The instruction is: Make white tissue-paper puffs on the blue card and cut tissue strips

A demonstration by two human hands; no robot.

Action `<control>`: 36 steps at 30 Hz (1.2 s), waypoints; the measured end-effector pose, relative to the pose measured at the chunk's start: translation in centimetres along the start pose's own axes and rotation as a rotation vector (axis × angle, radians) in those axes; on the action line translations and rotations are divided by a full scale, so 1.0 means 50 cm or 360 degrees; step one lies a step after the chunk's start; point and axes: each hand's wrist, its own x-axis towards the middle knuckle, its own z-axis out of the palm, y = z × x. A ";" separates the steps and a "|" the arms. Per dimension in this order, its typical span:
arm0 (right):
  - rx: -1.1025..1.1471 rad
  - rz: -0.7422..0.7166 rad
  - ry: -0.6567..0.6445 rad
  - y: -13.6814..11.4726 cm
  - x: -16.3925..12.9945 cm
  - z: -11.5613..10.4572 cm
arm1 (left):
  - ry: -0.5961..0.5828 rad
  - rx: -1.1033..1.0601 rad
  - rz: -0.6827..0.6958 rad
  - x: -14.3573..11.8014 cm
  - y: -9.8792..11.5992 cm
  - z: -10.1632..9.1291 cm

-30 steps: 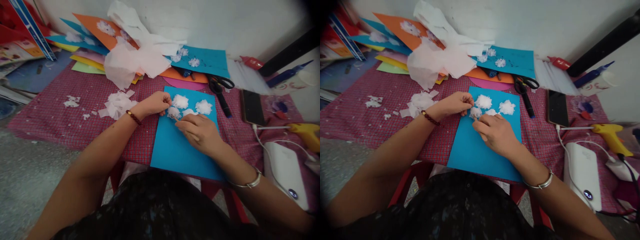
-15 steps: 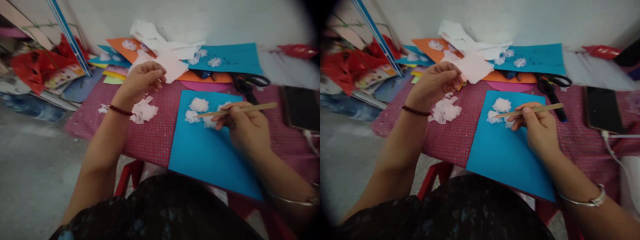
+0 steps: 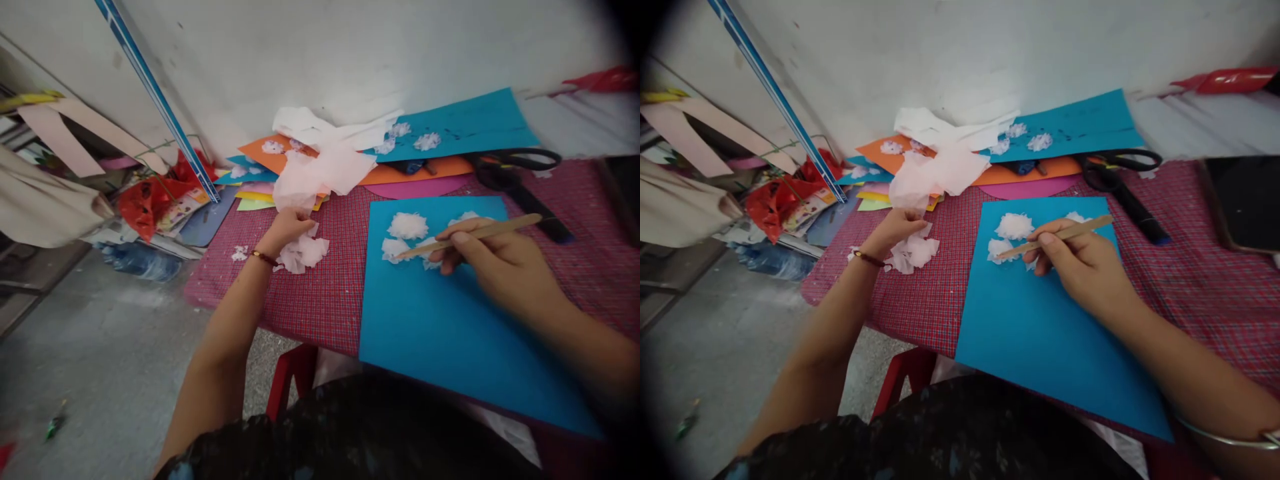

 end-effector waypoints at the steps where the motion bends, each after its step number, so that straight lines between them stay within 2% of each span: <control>1: -0.0017 -0.0008 0.0002 -0.001 0.001 -0.001 | -0.0030 -0.0114 -0.0006 -0.003 0.008 -0.004; 3: -0.0019 0.0018 0.0021 -0.003 0.003 -0.003 | -0.0073 -0.0283 0.0043 -0.013 0.032 -0.013; 7: 0.0080 0.0119 0.0047 -0.001 0.009 -0.006 | -0.0103 -0.0453 0.0333 -0.032 0.101 -0.014; 10: 0.0154 0.0158 0.0037 0.009 0.015 -0.008 | -0.0200 -0.0637 0.0486 -0.036 0.153 0.017; 13: 0.0131 0.0133 -0.0007 0.014 0.017 -0.009 | -0.0273 -0.0874 0.0491 -0.034 0.179 0.069; 16: 0.0081 0.0112 -0.0060 0.013 0.015 -0.007 | -0.0323 -0.1092 0.0400 -0.027 0.174 0.112; 18: 0.0102 0.0114 -0.0077 0.011 0.015 -0.005 | -0.0361 -0.1193 0.0346 -0.024 0.159 0.126; 22: 0.0160 0.0130 -0.0125 0.017 0.018 0.001 | -0.0383 -0.1324 0.0274 -0.020 0.138 0.126; 27: 0.0168 0.0131 -0.0163 0.030 0.023 0.006 | -0.0428 -0.1353 0.0228 -0.020 0.137 0.124; 32: 0.0160 0.0073 -0.0165 0.034 0.024 0.006 | -0.0530 -0.1315 0.0312 -0.019 0.130 0.131; 36: 0.0133 0.0087 -0.0143 0.027 0.023 0.007 | -0.0596 -0.1094 0.0401 -0.019 0.126 0.132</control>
